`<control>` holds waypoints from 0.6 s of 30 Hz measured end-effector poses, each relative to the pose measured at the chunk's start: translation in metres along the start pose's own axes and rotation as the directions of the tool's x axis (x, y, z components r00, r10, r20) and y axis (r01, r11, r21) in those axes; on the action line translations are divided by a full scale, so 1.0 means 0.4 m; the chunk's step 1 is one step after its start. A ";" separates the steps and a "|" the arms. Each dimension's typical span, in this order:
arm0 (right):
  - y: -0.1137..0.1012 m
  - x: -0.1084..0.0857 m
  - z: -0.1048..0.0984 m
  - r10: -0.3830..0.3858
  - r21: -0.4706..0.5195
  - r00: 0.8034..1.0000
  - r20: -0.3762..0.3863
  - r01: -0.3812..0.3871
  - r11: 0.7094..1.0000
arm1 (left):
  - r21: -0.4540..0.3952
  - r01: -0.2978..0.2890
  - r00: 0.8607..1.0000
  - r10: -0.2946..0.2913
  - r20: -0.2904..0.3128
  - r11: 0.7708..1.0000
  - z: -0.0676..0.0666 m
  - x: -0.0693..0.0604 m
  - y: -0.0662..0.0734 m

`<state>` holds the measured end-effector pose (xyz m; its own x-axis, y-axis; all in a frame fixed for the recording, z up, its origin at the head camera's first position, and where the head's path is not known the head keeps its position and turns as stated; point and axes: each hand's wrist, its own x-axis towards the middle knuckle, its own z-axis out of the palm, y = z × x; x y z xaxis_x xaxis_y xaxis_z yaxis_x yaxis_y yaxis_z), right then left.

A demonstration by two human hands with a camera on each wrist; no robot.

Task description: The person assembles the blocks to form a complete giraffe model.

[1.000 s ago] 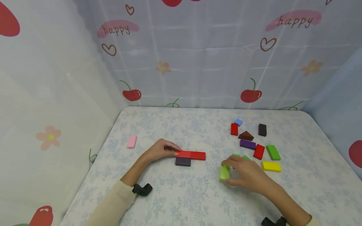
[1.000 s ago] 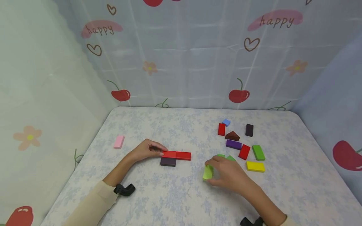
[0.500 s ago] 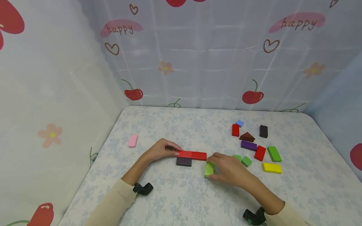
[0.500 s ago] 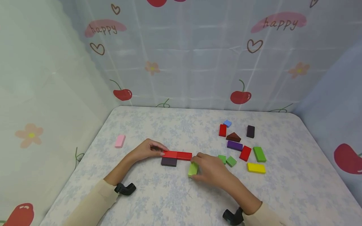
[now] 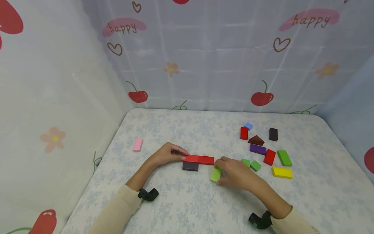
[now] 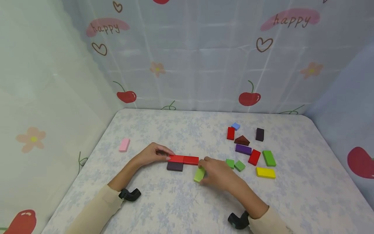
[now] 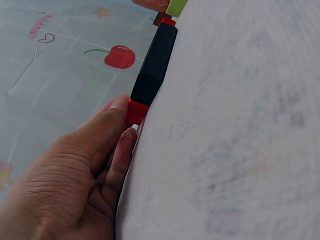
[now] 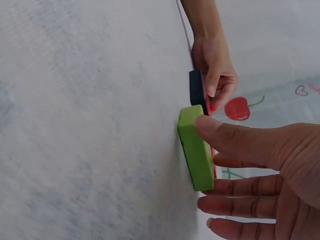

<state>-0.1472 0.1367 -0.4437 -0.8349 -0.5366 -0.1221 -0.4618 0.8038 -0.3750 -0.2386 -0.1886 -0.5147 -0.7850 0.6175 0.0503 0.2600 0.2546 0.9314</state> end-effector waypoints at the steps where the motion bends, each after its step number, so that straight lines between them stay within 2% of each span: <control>1: 0.004 -0.002 -0.005 -0.010 0.014 1.000 0.014 0.010 1.000 | 0.000 0.005 1.000 -0.005 -0.001 1.000 0.001 0.000 0.001; 5: 0.021 -0.009 -0.021 -0.068 0.049 0.997 0.040 0.066 0.997 | 0.006 0.021 1.000 -0.021 -0.001 1.000 0.004 -0.003 0.006; 10: 0.031 -0.003 -0.017 -0.152 0.075 0.988 0.015 0.151 0.986 | -0.002 0.028 1.000 -0.028 0.000 1.000 0.003 -0.007 0.018; 18: 0.024 0.012 0.014 -0.123 0.113 0.992 -0.024 0.125 0.986 | -0.008 0.022 1.000 -0.022 -0.001 1.000 0.003 -0.002 0.009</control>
<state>-0.1539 0.1403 -0.4531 -0.7790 -0.6248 -0.0528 -0.5255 0.6965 -0.4887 -0.2362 -0.1873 -0.5118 -0.7911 0.6109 0.0307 0.2384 0.2617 0.9352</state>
